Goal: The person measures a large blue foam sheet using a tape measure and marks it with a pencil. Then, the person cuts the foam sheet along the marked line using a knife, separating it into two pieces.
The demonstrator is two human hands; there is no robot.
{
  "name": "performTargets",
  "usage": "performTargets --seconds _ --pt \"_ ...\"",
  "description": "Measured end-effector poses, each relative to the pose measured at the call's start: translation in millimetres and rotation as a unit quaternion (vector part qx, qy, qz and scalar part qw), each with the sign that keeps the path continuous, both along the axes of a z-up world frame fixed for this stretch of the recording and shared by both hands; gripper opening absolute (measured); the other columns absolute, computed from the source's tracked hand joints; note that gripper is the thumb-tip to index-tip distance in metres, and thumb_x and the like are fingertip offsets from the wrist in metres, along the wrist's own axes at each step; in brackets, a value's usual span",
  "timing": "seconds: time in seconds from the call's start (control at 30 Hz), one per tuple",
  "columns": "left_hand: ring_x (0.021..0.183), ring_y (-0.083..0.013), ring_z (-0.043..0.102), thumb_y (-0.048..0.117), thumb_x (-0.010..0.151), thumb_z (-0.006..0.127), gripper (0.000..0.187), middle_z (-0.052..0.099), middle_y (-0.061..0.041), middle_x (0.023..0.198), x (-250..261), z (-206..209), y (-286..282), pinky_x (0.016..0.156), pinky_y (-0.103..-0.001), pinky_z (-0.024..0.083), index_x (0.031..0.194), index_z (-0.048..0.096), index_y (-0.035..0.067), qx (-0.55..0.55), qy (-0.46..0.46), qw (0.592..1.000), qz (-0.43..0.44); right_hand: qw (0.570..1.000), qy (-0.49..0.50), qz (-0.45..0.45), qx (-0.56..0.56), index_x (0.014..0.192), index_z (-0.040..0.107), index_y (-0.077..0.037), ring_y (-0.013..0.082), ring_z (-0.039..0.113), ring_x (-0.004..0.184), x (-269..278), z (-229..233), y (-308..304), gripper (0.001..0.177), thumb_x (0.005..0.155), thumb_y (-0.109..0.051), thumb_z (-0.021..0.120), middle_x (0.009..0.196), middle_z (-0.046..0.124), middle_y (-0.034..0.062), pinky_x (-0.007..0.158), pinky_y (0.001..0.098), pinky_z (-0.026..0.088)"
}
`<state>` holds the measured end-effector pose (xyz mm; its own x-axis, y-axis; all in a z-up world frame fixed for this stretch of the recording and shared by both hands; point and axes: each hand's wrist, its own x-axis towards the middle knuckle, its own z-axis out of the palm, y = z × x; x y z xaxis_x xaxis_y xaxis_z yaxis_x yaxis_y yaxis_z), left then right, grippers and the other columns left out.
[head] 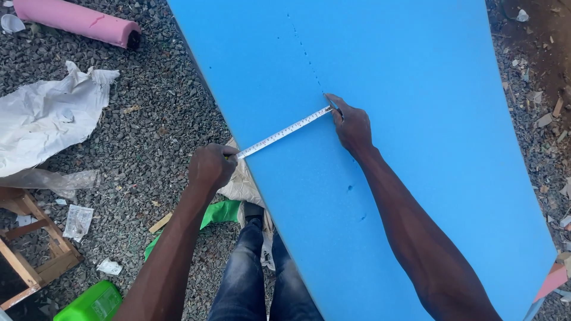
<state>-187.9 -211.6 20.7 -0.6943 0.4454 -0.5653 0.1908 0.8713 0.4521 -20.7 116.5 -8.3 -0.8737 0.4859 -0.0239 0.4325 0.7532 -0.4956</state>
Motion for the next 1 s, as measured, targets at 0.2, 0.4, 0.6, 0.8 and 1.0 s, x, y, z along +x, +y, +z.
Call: performTargets --seconds 0.2,0.4,0.6,0.8,1.0 --pt "0.099 -0.0464 0.072 0.025 0.086 0.068 0.026 0.08 -0.015 0.095 -6 -2 0 0.087 -0.057 0.06 0.107 0.083 0.029 0.003 -0.007 1.0 0.001 1.0 -0.004 -0.006 -0.016 0.146 0.062 -0.028 0.0275 0.067 0.061 -4 2 0 0.045 0.105 -0.009 0.06 0.083 0.076 0.0069 0.064 0.0456 0.054" --pt "0.102 -0.0456 0.072 0.024 0.087 0.068 0.026 0.081 -0.009 0.097 -9 -9 -5 0.089 -0.059 0.059 0.109 0.082 0.027 0.024 -0.006 0.999 -0.024 1.0 -0.022 -0.013 -0.014 0.143 0.064 -0.03 0.0269 0.069 0.063 -5 -1 1 0.043 0.103 -0.012 0.062 0.081 0.076 0.0037 0.067 0.0451 0.055" --pt "0.098 -0.0437 0.073 0.022 0.089 0.069 0.024 0.081 -0.008 0.096 2 -9 2 0.088 -0.056 0.06 0.108 0.083 0.027 0.031 0.015 0.999 -0.028 0.998 -0.059 -0.024 -0.008 0.141 0.064 -0.033 0.0263 0.066 0.058 -3 -1 1 0.042 0.103 -0.014 0.06 0.075 0.074 0.0038 0.067 0.0444 0.056" --pt "0.092 -0.0438 0.075 0.025 0.086 0.07 0.018 0.08 -0.009 0.088 31 -30 -2 0.082 -0.055 0.062 0.096 0.083 0.033 0.013 0.038 0.999 -0.03 0.995 -0.099 -0.022 0.017 0.139 0.066 -0.033 0.0251 0.064 0.053 23 -1 -5 0.04 0.103 -0.016 0.06 0.07 0.071 0.0036 0.064 0.0454 0.056" --pt "0.087 -0.0425 0.076 0.024 0.086 0.068 0.019 0.079 -0.014 0.084 82 -23 -9 0.079 -0.054 0.064 0.095 0.084 0.03 0.014 0.019 0.999 -0.024 0.988 -0.148 -0.041 -0.023 0.14 0.066 -0.028 0.0279 0.068 0.059 75 19 -19 0.04 0.103 -0.015 0.06 0.075 0.074 0.0087 0.064 0.0475 0.058"
